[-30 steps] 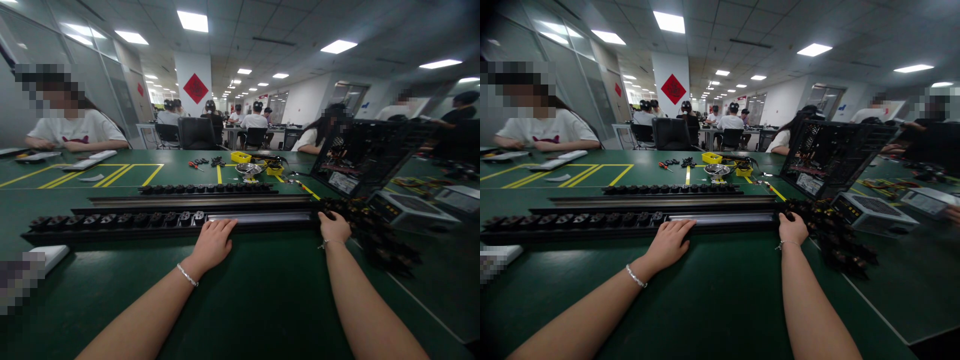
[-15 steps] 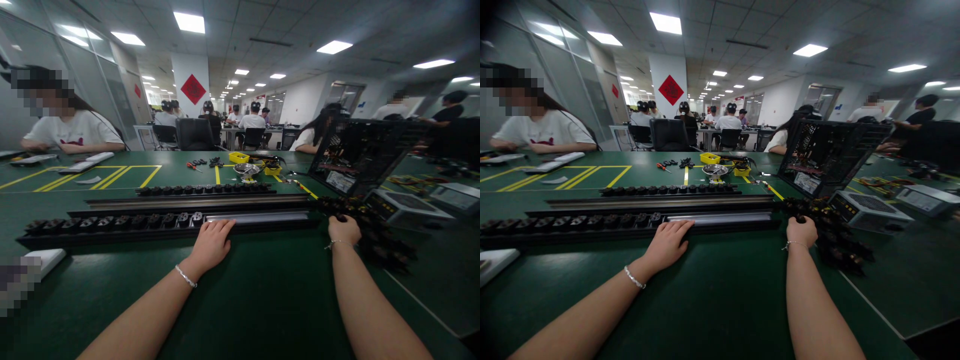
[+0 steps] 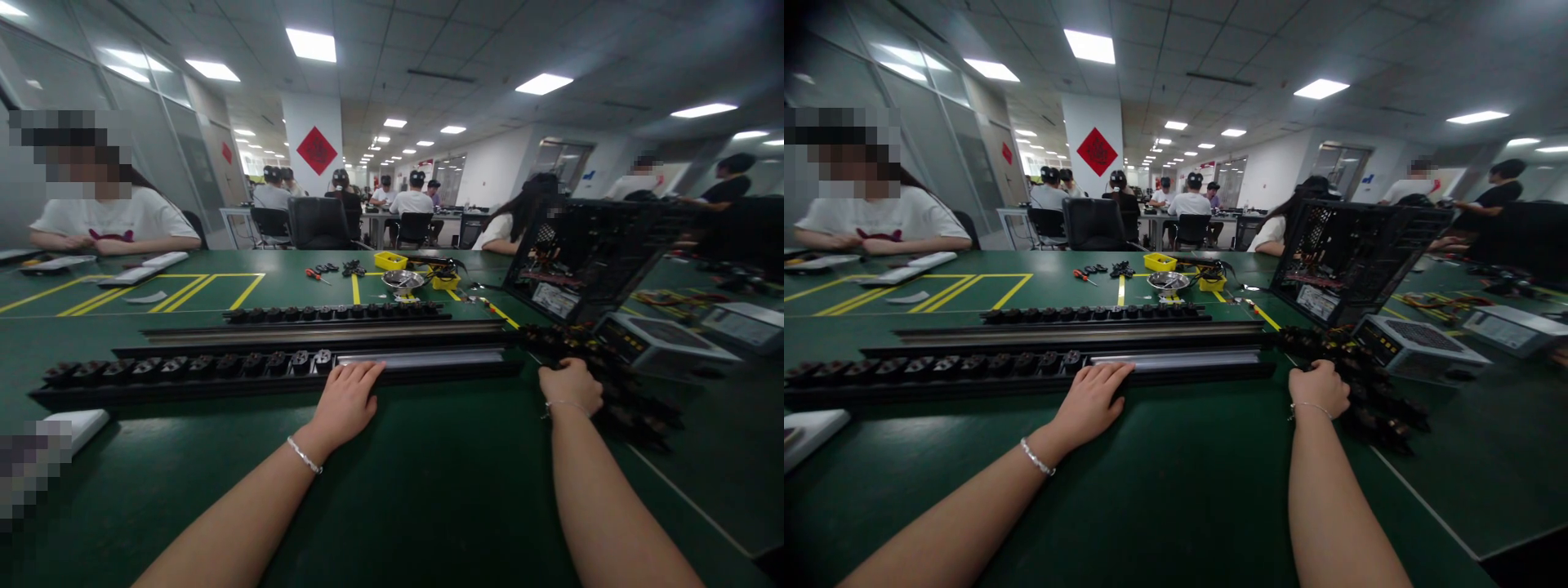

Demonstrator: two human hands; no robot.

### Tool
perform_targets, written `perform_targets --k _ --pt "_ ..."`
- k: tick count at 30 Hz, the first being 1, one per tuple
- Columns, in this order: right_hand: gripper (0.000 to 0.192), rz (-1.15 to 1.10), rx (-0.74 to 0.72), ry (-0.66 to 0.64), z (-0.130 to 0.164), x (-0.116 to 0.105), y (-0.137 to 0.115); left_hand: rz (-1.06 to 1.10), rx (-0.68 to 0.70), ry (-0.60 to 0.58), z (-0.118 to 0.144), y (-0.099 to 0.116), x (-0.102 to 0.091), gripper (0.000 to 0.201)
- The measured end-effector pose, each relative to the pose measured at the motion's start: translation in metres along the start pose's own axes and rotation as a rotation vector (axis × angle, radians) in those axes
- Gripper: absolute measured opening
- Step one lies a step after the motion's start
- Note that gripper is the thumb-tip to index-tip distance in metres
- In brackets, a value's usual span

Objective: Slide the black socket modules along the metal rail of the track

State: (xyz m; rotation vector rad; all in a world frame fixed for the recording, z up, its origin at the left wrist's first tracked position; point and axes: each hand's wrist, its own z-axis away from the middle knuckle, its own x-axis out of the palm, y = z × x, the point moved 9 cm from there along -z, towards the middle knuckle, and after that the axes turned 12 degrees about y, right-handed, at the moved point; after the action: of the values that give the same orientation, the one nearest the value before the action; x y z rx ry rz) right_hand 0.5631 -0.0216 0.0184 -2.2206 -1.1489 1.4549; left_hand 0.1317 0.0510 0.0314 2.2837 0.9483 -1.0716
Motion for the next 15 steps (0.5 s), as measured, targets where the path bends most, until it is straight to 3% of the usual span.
perform_targets --k 8,11,15 --pt "0.033 0.129 -0.049 -0.091 -0.003 0.001 0.01 0.012 0.008 0.008 0.0 0.001 -0.002 0.056" --pt "0.028 0.082 -0.054 -0.095 -0.012 0.003 0.02 0.009 0.001 -0.003 -0.001 0.0 -0.001 0.057" --pt "0.036 0.011 -0.048 -0.139 -0.02 0.006 0.028 0.02 -0.006 -0.009 -0.001 0.0 -0.001 0.056"
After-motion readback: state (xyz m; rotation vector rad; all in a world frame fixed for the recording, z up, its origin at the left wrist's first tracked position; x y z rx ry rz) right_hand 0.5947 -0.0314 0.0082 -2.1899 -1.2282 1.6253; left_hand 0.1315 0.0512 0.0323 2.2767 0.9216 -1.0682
